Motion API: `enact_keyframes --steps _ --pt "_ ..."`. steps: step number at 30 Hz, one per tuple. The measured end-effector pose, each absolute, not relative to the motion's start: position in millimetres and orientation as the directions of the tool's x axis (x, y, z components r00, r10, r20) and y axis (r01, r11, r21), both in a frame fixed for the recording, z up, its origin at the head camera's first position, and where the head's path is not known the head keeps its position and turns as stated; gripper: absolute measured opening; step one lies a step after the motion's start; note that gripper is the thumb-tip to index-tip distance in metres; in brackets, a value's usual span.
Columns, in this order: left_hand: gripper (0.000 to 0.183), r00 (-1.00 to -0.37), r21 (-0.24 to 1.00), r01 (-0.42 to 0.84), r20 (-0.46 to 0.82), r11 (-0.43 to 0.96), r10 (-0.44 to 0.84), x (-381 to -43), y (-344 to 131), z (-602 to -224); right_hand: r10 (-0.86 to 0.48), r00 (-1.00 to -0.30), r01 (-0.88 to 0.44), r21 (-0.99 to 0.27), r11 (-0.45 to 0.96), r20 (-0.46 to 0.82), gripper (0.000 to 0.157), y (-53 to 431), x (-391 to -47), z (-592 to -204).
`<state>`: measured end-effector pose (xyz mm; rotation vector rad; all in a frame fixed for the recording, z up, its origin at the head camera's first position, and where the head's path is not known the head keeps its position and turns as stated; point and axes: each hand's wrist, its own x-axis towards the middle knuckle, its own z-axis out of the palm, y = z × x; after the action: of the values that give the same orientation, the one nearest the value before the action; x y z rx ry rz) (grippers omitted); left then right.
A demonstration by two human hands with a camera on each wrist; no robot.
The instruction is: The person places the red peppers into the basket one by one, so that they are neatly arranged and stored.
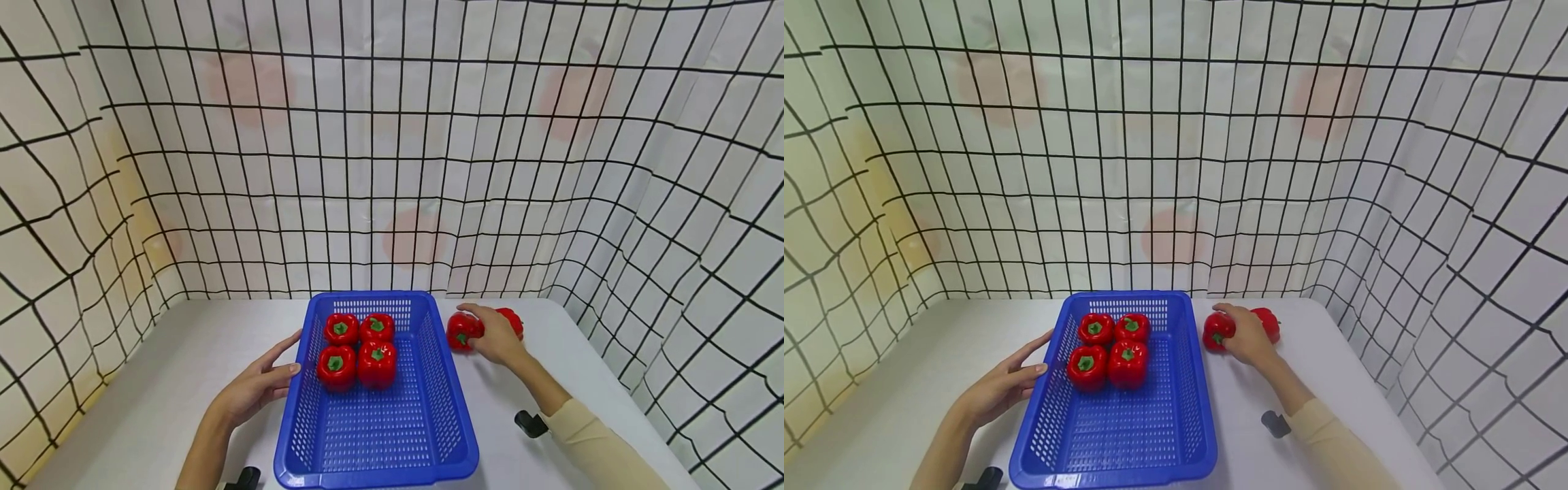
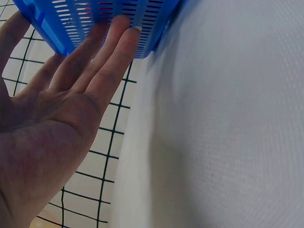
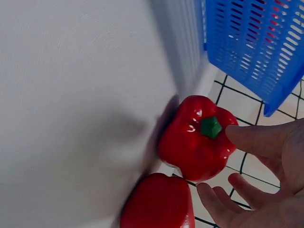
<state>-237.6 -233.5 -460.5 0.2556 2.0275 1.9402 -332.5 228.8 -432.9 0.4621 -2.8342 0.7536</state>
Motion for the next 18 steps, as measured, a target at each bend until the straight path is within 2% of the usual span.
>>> enact_keyframes --steps 11,18 --pt "0.078 -0.931 0.994 -0.088 -0.106 0.068 0.349 -238.2 -233.7 -461.4 -0.29 -0.934 -0.355 -0.456 0.816 0.207 0.074 228.7 -336.7 -443.5" --pt "0.079 -0.932 0.993 -0.096 -0.114 0.071 0.344 -237.7 -233.8 -461.4 -0.259 -0.95 -0.312 -0.456 0.834 0.177 0.074 227.2 -339.1 -451.1"
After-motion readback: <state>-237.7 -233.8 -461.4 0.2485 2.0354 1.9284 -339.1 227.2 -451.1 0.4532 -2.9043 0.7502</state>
